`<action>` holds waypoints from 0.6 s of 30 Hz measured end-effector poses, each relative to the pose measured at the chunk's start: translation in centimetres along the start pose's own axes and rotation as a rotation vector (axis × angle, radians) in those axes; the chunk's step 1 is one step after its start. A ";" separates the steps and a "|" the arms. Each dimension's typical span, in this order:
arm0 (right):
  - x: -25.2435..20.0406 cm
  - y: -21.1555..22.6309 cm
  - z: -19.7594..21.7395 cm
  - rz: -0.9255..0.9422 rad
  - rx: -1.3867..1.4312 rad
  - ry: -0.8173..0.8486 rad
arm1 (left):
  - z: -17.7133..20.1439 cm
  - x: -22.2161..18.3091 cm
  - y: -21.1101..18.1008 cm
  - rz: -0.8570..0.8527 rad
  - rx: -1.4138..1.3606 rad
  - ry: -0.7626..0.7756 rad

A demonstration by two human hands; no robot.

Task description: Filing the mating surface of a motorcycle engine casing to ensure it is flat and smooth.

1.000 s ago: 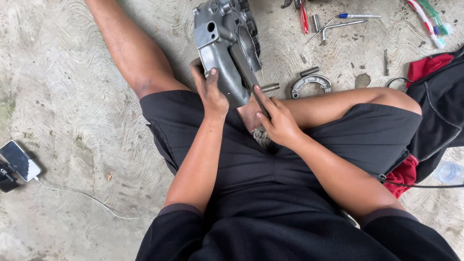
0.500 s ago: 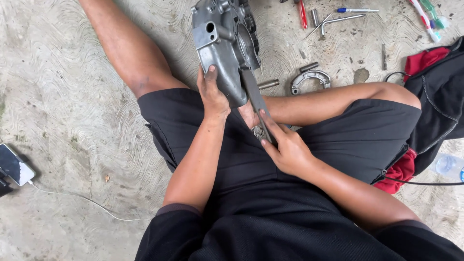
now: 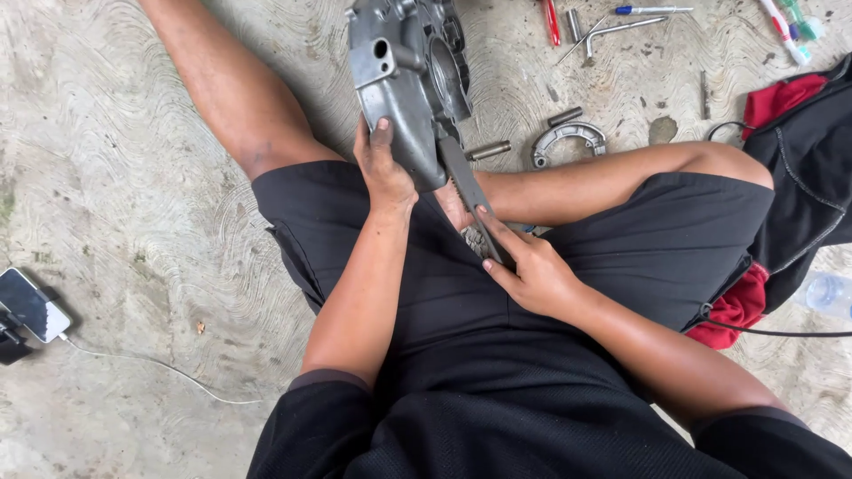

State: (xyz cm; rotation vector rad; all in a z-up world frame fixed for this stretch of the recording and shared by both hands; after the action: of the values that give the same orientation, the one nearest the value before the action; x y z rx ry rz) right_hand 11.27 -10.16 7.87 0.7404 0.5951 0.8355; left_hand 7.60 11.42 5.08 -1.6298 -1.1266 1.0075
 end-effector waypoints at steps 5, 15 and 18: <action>1.2 -0.8 -0.3 0.041 0.034 -0.057 | 0.0 -0.4 -0.7 0.227 -0.108 -0.189; 3.3 -0.4 -0.8 0.236 -0.118 -0.091 | 3.0 1.7 0.6 0.481 -0.469 -0.413; 2.9 1.5 -1.1 0.321 -0.195 -0.049 | 4.6 2.6 2.8 0.507 -0.468 -0.420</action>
State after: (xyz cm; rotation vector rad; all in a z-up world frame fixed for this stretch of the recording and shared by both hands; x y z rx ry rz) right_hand 11.33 -6.73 7.89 0.6845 0.3481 1.1515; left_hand 4.60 14.40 0.81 -2.2163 -1.3231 1.5506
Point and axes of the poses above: each hand's wrist, its own x-axis towards the middle knuckle, its own z-axis out of the back of the hand, y = z × x, the point moved 10 cm from there along x, towards the middle knuckle, and after that the axes turned 11 degrees about -y, right-handed, at the moved point
